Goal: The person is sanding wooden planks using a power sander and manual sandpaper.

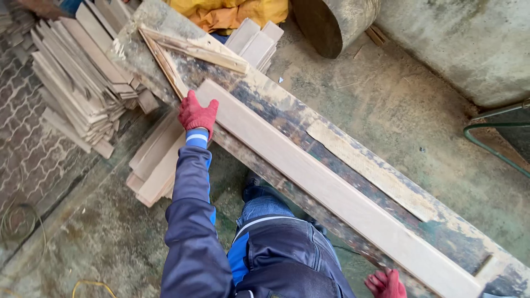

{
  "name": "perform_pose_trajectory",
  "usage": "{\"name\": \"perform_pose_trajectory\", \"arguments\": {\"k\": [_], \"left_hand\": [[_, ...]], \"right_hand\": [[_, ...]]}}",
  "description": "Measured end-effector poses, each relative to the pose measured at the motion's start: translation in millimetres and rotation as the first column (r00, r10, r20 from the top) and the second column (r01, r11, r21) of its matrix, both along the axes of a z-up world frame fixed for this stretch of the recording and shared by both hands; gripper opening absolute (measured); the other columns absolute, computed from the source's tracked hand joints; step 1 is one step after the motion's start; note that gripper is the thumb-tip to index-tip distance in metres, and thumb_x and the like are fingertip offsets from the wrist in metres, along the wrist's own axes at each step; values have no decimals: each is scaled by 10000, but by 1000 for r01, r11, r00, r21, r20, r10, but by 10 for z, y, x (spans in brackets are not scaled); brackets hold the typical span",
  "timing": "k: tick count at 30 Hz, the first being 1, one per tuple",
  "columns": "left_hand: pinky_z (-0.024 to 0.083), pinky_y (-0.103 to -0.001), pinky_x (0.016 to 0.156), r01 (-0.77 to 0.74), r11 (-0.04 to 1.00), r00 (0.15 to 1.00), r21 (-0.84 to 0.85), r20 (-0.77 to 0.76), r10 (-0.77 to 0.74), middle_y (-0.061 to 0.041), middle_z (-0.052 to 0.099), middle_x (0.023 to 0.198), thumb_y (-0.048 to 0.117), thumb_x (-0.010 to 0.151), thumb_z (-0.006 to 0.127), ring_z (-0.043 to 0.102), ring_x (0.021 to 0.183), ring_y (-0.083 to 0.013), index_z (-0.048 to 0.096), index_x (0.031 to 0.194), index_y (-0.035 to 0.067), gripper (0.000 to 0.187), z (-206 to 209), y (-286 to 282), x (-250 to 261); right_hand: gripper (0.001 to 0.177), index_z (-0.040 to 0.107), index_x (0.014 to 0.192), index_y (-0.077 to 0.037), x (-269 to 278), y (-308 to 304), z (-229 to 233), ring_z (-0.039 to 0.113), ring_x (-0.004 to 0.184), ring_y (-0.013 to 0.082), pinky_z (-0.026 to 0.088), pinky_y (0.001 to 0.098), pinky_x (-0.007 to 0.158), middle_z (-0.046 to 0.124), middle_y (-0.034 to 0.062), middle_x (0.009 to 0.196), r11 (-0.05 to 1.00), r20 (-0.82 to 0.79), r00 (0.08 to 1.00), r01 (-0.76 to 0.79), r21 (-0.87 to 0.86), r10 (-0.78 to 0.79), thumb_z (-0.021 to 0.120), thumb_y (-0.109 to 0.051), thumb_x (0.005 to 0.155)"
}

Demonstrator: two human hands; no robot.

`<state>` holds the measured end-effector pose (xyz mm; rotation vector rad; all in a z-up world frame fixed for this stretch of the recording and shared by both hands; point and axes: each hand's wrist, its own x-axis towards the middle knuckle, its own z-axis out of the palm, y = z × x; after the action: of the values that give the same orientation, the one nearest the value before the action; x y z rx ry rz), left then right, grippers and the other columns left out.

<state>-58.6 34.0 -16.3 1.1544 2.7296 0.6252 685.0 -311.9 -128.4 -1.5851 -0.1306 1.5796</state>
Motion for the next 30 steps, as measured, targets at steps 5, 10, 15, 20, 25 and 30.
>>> {"name": "perform_pose_trajectory", "arguments": {"k": [5, 10, 15, 20, 25, 30], "left_hand": [[344, -544, 1059, 209, 932, 977, -297, 29, -210, -217, 591, 1372, 677, 797, 688, 554, 1206, -413, 439, 1501, 109, 939, 319, 481, -496], [494, -527, 931, 300, 891, 954, -341, 134, -269, -294, 657, 1155, 737, 720, 756, 625, 1005, -464, 615, 1271, 112, 845, 295, 695, -697], [473, -449, 1048, 594, 699, 795, -398, 421, -437, -179, 649, 1310, 790, 747, 697, 608, 1168, -389, 674, 1263, -10, 953, 20, 673, -1002], [500, -340, 1051, 702, 685, 595, -195, 690, -413, -124, 677, 1269, 540, 843, 711, 638, 1139, -267, 616, 1321, 2, 726, 139, -223, -1017], [501, -305, 831, 414, 872, 353, 262, 836, -419, -57, 686, 959, 310, 900, 719, 573, 859, -168, 644, 1017, 21, 321, 358, -1822, -1149], [502, -376, 845, -31, 999, 27, 12, 1000, -12, -105, 648, 1154, 190, 823, 721, 575, 1066, -222, 659, 1264, 53, 466, 273, -3537, -1658]], "right_hand": [[360, 495, 1036, -152, -1708, 471, 589, 614, 868, 277, 546, 507, 864, 547, 47, 868, 983, -71, 987, 154, 102, -147, 531, -492, 1148], [349, 584, 1240, -108, -2809, 1108, 1001, 677, 926, 269, 599, 437, 822, 669, 109, 1039, 956, -3, 964, 265, 123, -267, 538, -437, 1133], [804, 381, 1456, 116, -2561, 1146, 478, 545, 1284, 457, 541, 518, 1054, 464, 355, 1463, 940, -7, 945, 327, 96, -328, 566, -549, 1043], [558, 562, 1341, 1, -2807, 986, 716, 627, 1213, 382, 549, 541, 1007, 643, 208, 1315, 889, -181, 911, 405, 213, -372, 639, -461, 1037], [376, 630, 1321, -65, -2916, 492, 491, 698, 1164, 272, 580, 452, 999, 714, 108, 1288, 859, -265, 887, 443, 256, -378, 687, -290, 1025], [330, 637, 1253, -7, -3273, -395, 363, 722, 1048, 257, 617, 431, 948, 727, 117, 1196, 905, -231, 939, 315, 287, -254, 694, -229, 1016]]}}
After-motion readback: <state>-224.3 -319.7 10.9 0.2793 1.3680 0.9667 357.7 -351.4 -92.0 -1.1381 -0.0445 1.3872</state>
